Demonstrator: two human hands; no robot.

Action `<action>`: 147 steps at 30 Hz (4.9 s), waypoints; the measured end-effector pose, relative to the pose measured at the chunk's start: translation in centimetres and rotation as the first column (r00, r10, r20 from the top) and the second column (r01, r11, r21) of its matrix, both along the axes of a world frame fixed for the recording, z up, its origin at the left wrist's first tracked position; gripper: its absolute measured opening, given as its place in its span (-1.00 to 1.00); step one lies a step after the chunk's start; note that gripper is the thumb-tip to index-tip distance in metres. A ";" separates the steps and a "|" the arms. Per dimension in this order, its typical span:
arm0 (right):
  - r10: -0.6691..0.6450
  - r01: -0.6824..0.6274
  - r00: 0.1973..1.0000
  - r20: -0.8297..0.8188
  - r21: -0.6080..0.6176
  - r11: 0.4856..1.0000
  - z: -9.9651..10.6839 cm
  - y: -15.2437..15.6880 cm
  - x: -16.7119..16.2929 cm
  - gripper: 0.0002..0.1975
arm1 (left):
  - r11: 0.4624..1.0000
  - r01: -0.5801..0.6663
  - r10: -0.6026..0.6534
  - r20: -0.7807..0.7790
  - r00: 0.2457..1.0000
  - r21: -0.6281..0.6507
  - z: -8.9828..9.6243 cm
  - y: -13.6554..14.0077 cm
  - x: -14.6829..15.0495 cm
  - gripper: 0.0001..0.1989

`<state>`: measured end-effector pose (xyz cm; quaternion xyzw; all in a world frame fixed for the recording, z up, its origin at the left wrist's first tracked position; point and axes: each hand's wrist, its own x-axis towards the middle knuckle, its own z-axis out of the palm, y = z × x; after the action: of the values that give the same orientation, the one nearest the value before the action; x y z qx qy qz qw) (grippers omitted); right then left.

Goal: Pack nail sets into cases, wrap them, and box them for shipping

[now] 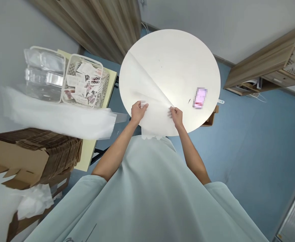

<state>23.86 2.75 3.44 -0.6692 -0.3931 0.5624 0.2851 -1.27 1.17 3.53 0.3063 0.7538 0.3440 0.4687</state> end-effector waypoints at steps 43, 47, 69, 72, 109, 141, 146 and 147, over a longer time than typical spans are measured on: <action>0.120 -0.042 0.869 0.481 -0.170 0.985 -6.6 -0.3 3.9 -0.63 | 0.714 0.626 -0.689 -0.469 0.553 -0.313 -4.8 -3.2 -7.5 -0.29; 0.143 -0.056 0.865 0.481 -0.191 0.980 -6.6 -2.8 3.7 -0.68 | 0.721 0.656 -0.675 -0.445 0.589 -0.225 -4.4 -2.4 -3.9 -0.22; 0.386 -0.393 0.790 0.476 -0.090 0.915 -3.0 -6.2 1.0 -0.85 | 0.520 0.821 -0.815 -0.425 0.394 -0.237 -7.1 -3.1 1.6 -0.26; 0.455 -0.514 0.732 0.507 -0.028 0.857 -2.3 -5.8 -1.2 -0.85 | 0.538 0.813 -0.808 -0.411 0.422 -0.222 -7.2 -3.3 1.7 -0.27; 0.520 -0.438 0.709 0.476 -0.281 0.854 -5.9 -3.1 -3.5 -0.76 | 0.875 0.298 -0.411 -0.264 0.872 -0.381 -8.2 -5.2 2.7 -0.85; 0.300 -0.262 0.943 0.142 -0.233 0.937 -8.3 -3.1 -3.8 -0.63 | 0.459 0.888 -0.770 -0.486 0.413 0.026 -9.8 -8.0 1.7 -0.01; 0.284 -0.259 0.956 0.073 -0.243 0.935 -8.9 -2.8 -3.3 -0.61 | 0.512 0.859 -0.746 -0.494 0.446 0.001 -10.3 -6.8 2.3 -0.24; 0.322 -0.291 0.940 0.109 -0.229 0.929 -8.8 -2.8 -3.1 -0.64 | 0.520 0.854 -0.742 -0.495 0.452 0.002 -10.4 -6.5 2.4 -0.25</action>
<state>20.73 -0.04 -5.33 -0.6648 -0.4512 0.5882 0.0920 1.08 -5.38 -6.83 0.7509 0.5511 0.0950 0.3512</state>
